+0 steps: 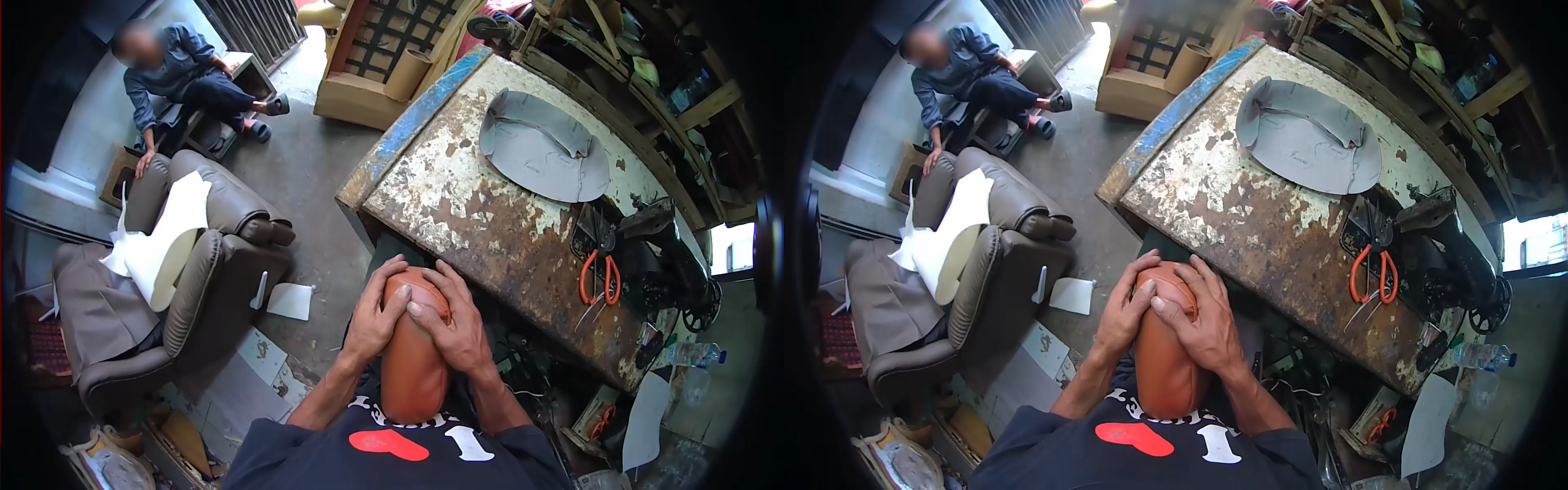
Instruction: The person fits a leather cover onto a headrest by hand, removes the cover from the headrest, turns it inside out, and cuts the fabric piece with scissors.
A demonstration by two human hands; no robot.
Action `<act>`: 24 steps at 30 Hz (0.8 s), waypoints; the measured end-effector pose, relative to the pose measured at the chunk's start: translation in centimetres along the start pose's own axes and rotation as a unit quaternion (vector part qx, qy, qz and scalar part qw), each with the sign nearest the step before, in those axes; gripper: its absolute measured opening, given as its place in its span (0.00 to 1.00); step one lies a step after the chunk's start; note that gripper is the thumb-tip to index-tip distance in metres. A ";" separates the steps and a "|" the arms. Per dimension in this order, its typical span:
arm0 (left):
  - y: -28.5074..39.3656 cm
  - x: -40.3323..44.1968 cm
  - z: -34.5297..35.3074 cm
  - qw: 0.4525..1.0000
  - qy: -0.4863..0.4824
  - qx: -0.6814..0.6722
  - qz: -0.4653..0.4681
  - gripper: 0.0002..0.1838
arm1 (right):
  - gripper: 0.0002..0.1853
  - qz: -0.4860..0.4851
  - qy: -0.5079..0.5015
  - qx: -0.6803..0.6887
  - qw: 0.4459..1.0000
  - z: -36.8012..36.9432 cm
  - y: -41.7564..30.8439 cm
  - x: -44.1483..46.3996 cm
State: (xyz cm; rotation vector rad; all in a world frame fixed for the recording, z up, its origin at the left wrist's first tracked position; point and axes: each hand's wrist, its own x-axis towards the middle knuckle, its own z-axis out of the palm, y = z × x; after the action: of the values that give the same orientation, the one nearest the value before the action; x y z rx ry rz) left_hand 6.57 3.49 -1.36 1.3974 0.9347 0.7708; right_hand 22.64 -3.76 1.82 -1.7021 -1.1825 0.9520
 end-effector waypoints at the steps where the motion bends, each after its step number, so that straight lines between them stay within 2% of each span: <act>1: 0.3 0.4 0.2 1.000 -0.008 0.021 0.015 0.23 | 0.37 0.003 0.000 -0.003 1.000 0.1 0.1 0.1; 4: -1.7 1.4 0.8 0.998 0.006 0.042 0.036 0.18 | 0.26 -0.028 0.047 0.025 0.998 1.0 1.3 0.6; 7: -3.0 1.9 1.5 0.994 0.023 0.076 0.080 0.15 | 0.24 -0.035 0.060 0.040 0.997 0.8 2.0 1.2; 9: -3.2 1.8 2.1 0.980 0.037 0.112 0.161 0.16 | 0.21 -0.064 0.082 0.042 0.994 0.9 3.0 1.3; 11: -3.2 1.3 2.3 0.979 0.033 0.119 0.164 0.18 | 0.20 -0.081 0.064 0.077 0.992 1.0 3.8 0.9; 13: -3.2 1.0 2.1 0.962 0.048 0.177 0.202 0.20 | 0.20 -0.091 0.086 0.062 0.990 1.8 3.6 0.8; 14: -3.9 0.6 1.8 0.960 0.046 0.183 0.206 0.24 | 0.20 -0.141 0.107 0.013 0.984 2.3 3.7 0.5; 15: -4.2 0.6 1.6 0.961 0.047 0.183 0.202 0.24 | 0.20 -0.191 0.126 -0.037 0.973 2.7 3.9 0.2; 16: -4.5 0.9 1.3 0.967 0.054 0.156 0.195 0.26 | 0.31 -0.208 0.111 -0.093 0.967 3.1 4.1 0.0; 17: -4.8 0.4 0.9 0.973 0.061 0.128 0.183 0.27 | 0.31 -0.202 0.108 -0.089 0.969 3.5 4.0 -0.7; 19: -5.9 1.5 0.6 0.982 0.050 0.083 0.164 0.31 | 0.47 -0.192 0.107 -0.123 0.968 3.8 3.0 0.0; 20: -6.2 1.4 0.5 0.991 0.045 0.045 0.116 0.31 | 0.59 -0.182 0.072 -0.153 0.969 3.9 4.2 0.1; 22: -7.2 1.5 -0.1 0.999 0.021 -0.022 0.036 0.30 | 0.60 -0.158 0.046 -0.125 0.978 3.9 4.6 -1.1; 23: -7.6 2.2 -0.9 0.999 0.021 -0.019 0.043 0.30 | 0.60 -0.135 0.022 -0.100 0.986 3.9 4.9 -1.5; 24: -7.7 1.8 -1.7 0.998 0.031 -0.047 0.006 0.29 | 0.62 -0.096 -0.034 -0.090 0.991 3.8 5.3 -2.7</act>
State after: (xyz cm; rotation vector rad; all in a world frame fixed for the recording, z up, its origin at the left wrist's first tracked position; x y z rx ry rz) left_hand 5.24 5.47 -9.05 1.3048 0.9269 0.8593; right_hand 20.21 -6.66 -4.13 -1.6701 -1.4867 0.8098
